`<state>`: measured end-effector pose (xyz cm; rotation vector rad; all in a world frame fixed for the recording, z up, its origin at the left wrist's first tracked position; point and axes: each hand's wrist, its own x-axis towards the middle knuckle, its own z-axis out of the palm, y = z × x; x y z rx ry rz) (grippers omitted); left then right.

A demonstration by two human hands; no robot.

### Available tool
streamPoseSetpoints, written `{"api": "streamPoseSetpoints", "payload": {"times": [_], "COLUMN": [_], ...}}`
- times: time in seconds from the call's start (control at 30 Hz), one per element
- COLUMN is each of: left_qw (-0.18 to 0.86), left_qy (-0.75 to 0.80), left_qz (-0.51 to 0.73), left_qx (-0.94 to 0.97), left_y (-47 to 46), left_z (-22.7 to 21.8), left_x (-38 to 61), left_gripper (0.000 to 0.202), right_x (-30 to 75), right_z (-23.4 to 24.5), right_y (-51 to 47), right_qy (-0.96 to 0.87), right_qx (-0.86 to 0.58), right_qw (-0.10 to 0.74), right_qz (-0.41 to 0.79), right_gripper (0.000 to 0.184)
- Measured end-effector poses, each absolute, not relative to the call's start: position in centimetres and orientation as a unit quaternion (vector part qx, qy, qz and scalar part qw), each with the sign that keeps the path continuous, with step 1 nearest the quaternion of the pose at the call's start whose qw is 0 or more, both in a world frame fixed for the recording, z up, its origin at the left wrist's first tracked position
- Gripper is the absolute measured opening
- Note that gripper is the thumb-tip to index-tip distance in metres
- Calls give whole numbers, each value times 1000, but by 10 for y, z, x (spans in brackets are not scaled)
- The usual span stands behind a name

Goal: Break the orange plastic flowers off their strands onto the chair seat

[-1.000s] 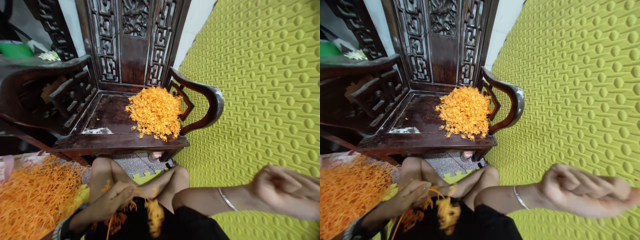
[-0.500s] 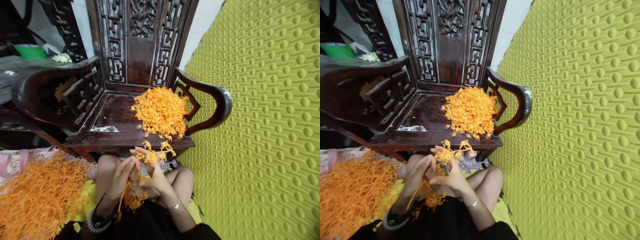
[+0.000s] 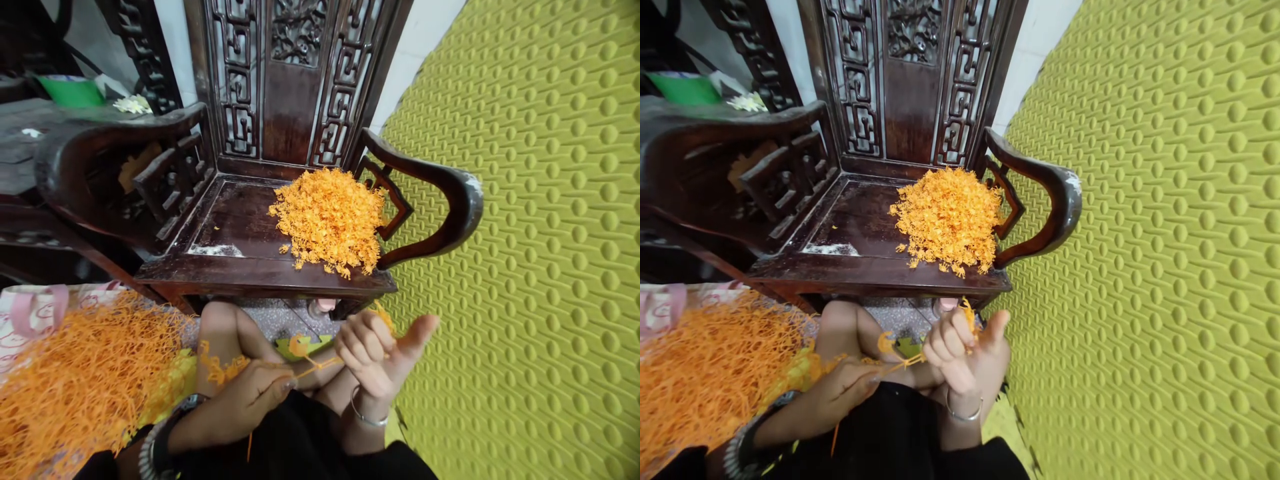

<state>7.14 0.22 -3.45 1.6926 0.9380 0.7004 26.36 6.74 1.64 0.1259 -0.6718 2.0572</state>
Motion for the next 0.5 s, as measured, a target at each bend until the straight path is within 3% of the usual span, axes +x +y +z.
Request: {"api": "streamPoseSetpoints", "payload": {"times": [0.23,0.43,0.5], "left_qw": [610,637,645], "left_qy": [316,257,247], "left_qz": [234,200,199], "left_qx": [688,699,695], "left_y": [1,4,4], "left_z": [-5,6,7], "left_x": [72,69,69], "left_gripper": [42,42,42], "right_x": [283,287,292], "right_z": [47,62,65], "right_y": [57,49,49], "right_qy": [-371,-460,-497], "right_qx": [78,200,182], "right_qw": [453,510,556], "right_qz": [807,699,641], "right_gripper": [65,54,56]}}
